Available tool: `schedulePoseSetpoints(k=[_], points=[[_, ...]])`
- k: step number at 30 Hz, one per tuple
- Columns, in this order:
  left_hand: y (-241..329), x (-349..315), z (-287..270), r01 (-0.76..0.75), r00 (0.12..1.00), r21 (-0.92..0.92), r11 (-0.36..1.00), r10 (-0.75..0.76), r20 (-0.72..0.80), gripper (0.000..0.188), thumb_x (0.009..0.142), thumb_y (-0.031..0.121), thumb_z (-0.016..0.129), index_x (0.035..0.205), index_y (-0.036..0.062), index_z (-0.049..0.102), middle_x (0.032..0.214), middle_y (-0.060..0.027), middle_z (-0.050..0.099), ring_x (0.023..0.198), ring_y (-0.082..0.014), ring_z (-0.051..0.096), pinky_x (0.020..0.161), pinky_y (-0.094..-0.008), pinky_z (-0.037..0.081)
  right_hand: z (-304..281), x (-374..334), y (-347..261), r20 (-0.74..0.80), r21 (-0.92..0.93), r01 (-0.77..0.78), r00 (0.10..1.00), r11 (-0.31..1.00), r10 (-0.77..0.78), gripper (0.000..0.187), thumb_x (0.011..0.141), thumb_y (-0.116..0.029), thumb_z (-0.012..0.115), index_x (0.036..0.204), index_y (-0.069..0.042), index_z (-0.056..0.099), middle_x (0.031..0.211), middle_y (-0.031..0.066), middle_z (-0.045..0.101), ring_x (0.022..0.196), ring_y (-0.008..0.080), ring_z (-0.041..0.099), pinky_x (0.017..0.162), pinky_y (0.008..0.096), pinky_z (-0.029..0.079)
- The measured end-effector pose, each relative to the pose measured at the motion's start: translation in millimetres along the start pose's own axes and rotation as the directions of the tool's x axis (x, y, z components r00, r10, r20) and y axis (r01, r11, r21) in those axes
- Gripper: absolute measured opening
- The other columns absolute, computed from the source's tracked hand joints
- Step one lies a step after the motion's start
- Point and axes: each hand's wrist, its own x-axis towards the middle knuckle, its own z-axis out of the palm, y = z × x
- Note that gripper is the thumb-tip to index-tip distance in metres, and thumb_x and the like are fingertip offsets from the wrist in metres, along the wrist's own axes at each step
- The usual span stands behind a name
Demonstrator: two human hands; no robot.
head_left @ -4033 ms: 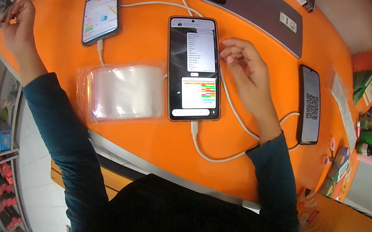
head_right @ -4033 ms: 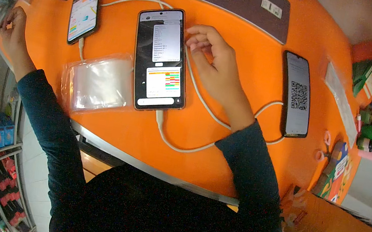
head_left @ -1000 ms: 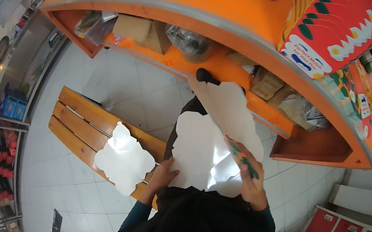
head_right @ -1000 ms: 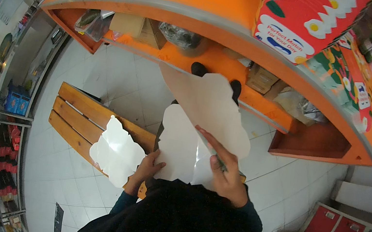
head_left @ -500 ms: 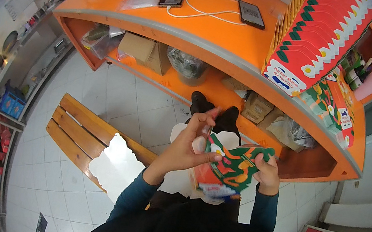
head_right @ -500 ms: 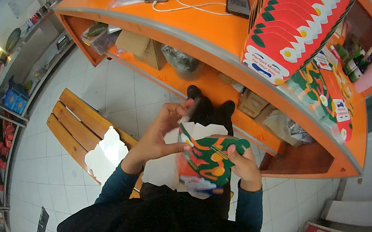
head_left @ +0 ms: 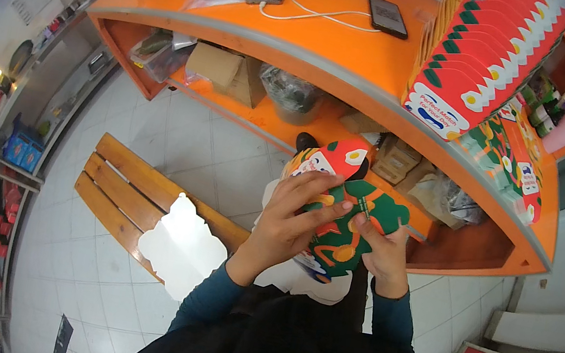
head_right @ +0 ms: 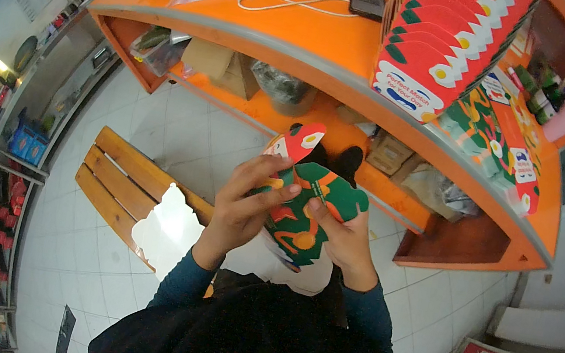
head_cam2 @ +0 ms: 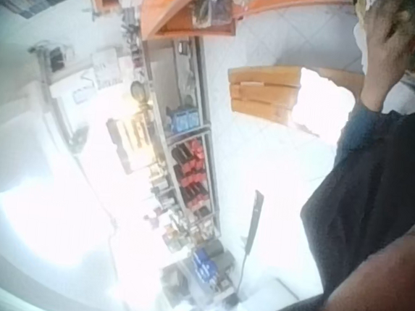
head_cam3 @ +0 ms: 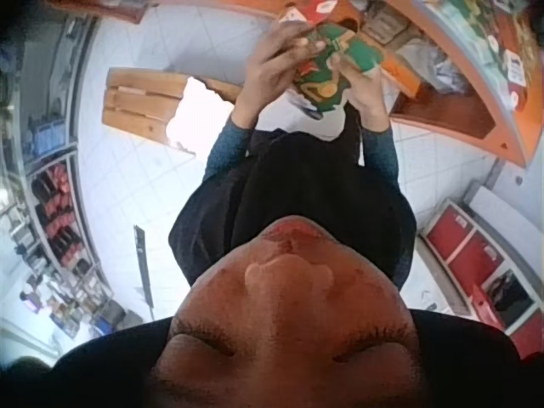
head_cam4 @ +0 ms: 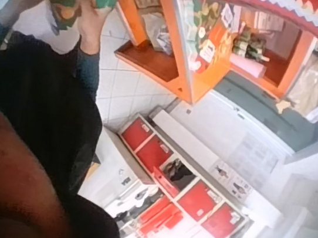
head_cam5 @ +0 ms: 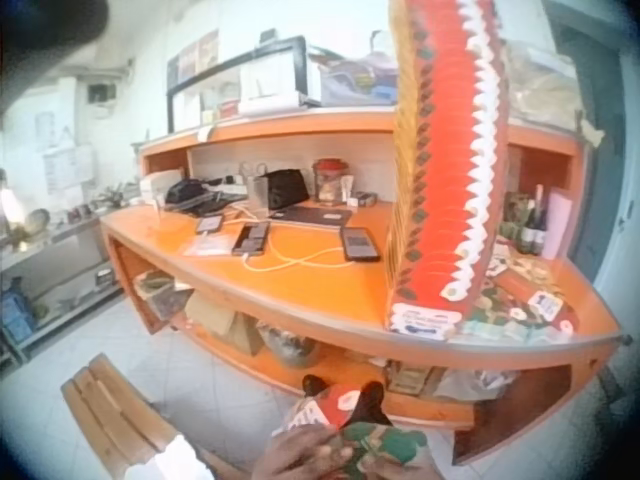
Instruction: The person folds and stacks multiple flat-packed cardboard boxes at a counter. They then move to a beverage station, pour a liquid into a plastic cup, add ice from a freezer, and seal the cup using a heat-sealing machine.
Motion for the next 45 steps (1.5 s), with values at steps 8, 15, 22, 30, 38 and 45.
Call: schedulePoseSetpoints(k=[8,15,22,30,38,45], points=[[17,-19,11,0.345,0.894,-0.577,0.74,-0.446,-0.037,0.034,0.068,0.004,0.067,0.101,0.0039,0.057,0.101,-0.0109,0.058,0.096,-0.0233,0.054,0.081,-0.03,0.042,-8,-32,-1,0.056,-0.549,0.16,0.986,0.821,-0.154,0.028,0.08,-0.006,0.058,0.105,0.004,0.051,0.096,0.0071,0.057,0.084,0.0117,0.054,0.075,0.0243,0.042],[12,-45,13,0.329,0.927,-0.485,0.81,-0.376,0.001,0.039,0.069,0.0,0.062,0.107,0.0062,0.053,0.105,-0.0069,0.057,0.094,-0.0231,0.054,0.078,-0.0312,0.044,-12,-32,4,0.064,-0.395,0.043,0.998,0.918,-0.019,0.028,0.078,-0.007,0.061,0.103,0.004,0.053,0.096,0.0102,0.057,0.087,0.0134,0.053,0.076,0.024,0.042],[8,-40,-7,0.04,0.999,-0.12,0.992,-0.041,-0.012,0.042,0.074,0.009,0.057,0.115,0.0112,0.047,0.113,-0.0113,0.052,0.097,-0.0254,0.055,0.077,-0.0324,0.047,-3,-33,-1,-0.01,-0.1,-0.046,0.999,0.994,0.045,0.049,0.078,-0.001,0.057,0.122,0.002,0.035,0.107,0.0133,0.052,0.093,0.0175,0.054,0.081,0.0289,0.044],[-3,-53,-4,0.044,0.997,-0.243,0.969,-0.028,0.07,0.027,0.074,0.01,0.054,0.101,0.0105,0.055,0.116,-0.0138,0.051,0.091,-0.0268,0.058,0.069,-0.0296,0.05,-20,-39,8,-0.044,-0.069,-0.121,0.992,0.99,0.118,0.051,0.076,0.0,0.056,0.122,0.003,0.034,0.111,0.0145,0.049,0.099,0.0203,0.051,0.086,0.0314,0.041],[2,-40,-11,0.073,0.988,-0.132,0.989,-0.053,0.146,0.03,0.068,0.008,0.061,0.098,0.009,0.059,0.116,-0.0168,0.05,0.088,-0.0291,0.059,0.07,-0.0299,0.049,3,-22,-5,-0.002,-0.041,-0.098,0.995,0.994,0.098,0.048,0.071,0.003,0.061,0.115,0.003,0.042,0.105,0.0119,0.052,0.097,0.0185,0.052,0.085,0.0291,0.041],[11,-33,0,0.305,0.949,-0.466,0.83,-0.308,0.072,0.017,0.073,-0.004,0.059,0.088,0.0033,0.058,0.107,-0.015,0.057,0.093,-0.0211,0.059,0.07,-0.0259,0.048,3,-18,-11,0.07,-0.158,-0.021,0.997,0.987,0.032,0.04,0.074,0.001,0.06,0.111,0.002,0.045,0.104,0.0096,0.053,0.097,0.0151,0.051,0.084,0.0259,0.04]])
